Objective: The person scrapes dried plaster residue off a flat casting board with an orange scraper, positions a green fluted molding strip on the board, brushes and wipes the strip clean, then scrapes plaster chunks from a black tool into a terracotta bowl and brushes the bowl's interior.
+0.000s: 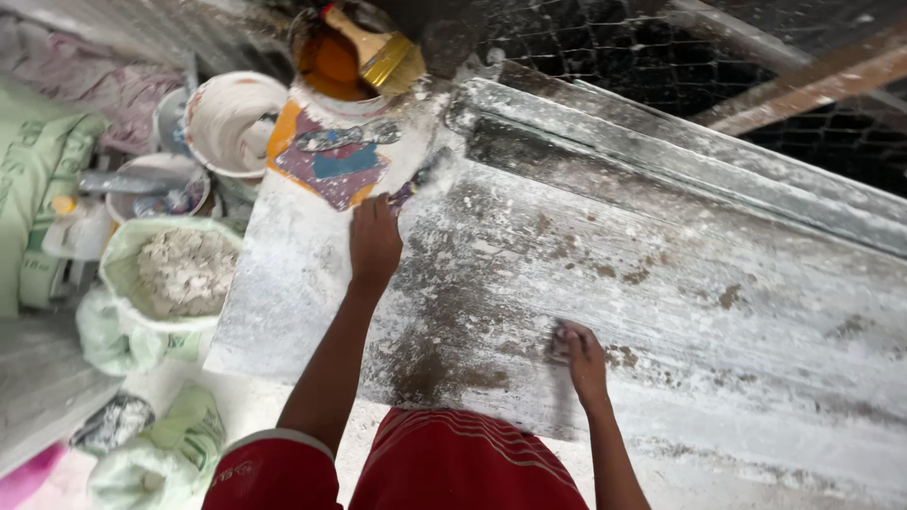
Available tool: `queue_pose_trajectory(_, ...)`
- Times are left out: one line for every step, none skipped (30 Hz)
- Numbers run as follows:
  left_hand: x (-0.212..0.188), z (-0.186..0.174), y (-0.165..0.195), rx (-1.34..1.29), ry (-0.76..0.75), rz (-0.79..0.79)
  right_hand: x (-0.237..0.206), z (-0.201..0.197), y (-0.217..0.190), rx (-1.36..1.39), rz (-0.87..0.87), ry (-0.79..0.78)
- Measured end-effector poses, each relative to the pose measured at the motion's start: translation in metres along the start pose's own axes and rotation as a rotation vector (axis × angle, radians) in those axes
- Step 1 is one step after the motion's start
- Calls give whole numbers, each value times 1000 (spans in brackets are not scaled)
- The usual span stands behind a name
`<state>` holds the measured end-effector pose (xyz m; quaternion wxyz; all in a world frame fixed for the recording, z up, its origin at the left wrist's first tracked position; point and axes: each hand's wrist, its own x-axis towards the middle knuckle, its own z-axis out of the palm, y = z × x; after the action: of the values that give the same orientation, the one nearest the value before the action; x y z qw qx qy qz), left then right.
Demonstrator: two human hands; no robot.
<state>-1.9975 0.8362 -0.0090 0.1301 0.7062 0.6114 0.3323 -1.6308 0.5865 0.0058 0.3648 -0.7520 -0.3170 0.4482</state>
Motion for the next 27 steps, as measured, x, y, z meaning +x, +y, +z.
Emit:
queue_pose_trajectory(-13,-8,1,-122,25,-65,-4,-4,7,38,38,36)
queue_pose_trajectory(-25,-16,1,-314,105,-283,-7,-5,13,75,76,72)
queue_pose_trajectory(-36,-23,-2,-508,194,-498,-10,-2,19,101,52,62)
queue_pose_trajectory(-47,-31,-9,-704,289,-711,-13,2,24,127,30,50)
queue_pose_trajectory(-55,-41,-21,-680,409,-650,-15,8,26,150,11,37)
queue_pose_trajectory(-60,-51,-37,-652,525,-587,-15,17,27,144,4,-7)
queue_pose_trajectory(-65,-60,-56,-620,639,-521,-14,28,26,135,-3,-52)
queue_pose_trajectory(-67,-70,-78,-697,590,-624,-11,39,22,128,-11,-97)
queue_pose_trajectory(-66,-81,-101,-780,540,-721,-8,49,15,11,-38,-151)
queue_pose_trajectory(-66,-88,-119,-869,486,-808,-3,60,7,-102,-71,-199)
queue_pose_trajectory(-68,-92,-131,-1026,498,-795,3,72,-3,-214,-107,-243)
queue_pose_trajectory(-71,-95,-139,-1180,506,-777,10,82,-14,-225,-184,-284)
queue_pose_trajectory(-76,-95,-140,-1331,505,-758,15,89,-25,-233,-254,-322)
queue_pose_trajectory(-84,-94,-135,-1265,487,-685,16,95,-35,-241,-320,-354)
queue_pose_trajectory(-93,-91,-126,-1203,473,-605,19,99,-45,-246,-320,-370)
queue_pose_trajectory(-103,-89,-114,-1207,466,-579,23,103,-55,-249,-327,-386)
queue_pose_trajectory(-114,-89,-101,-1212,453,-556,23,105,-63,-251,-329,-398)
queue_pose_trajectory(-123,-90,-90,-1173,344,-703,22,109,-69,-252,-310,-399)
queue_pose_trajectory(-129,-94,-83,-1130,236,-841,23,111,-75,-251,-297,-401)
queue_pose_trajectory(-132,-101,-81,-1082,123,-978,21,113,-79,-251,-282,-403)
queue_pose_trajectory(-131,-110,-84,-825,156,-848,20,114,-81,-243,-270,-414)
queue_pose_trajectory(-127,-121,-91,-572,183,-708,18,115,-81,-231,-260,-420)
queue_pose_trajectory(-118,-133,-104,-323,203,-564,16,116,-81,-221,-247,-423)
queue_pose_trajectory(-107,-146,-120,-12,267,-506,14,115,-78,-213,-244,-427)
queue_pose_trajectory(-97,-158,-134,297,319,-438,12,114,-75,-206,-234,-433)
queue_pose_trajectory(-88,-164,-142,487,104,-570,10,113,-71,-198,-227,-442)
queue_pose_trajectory(-81,-167,-146,677,-109,-693,7,110,-66,-208,-236,-442)
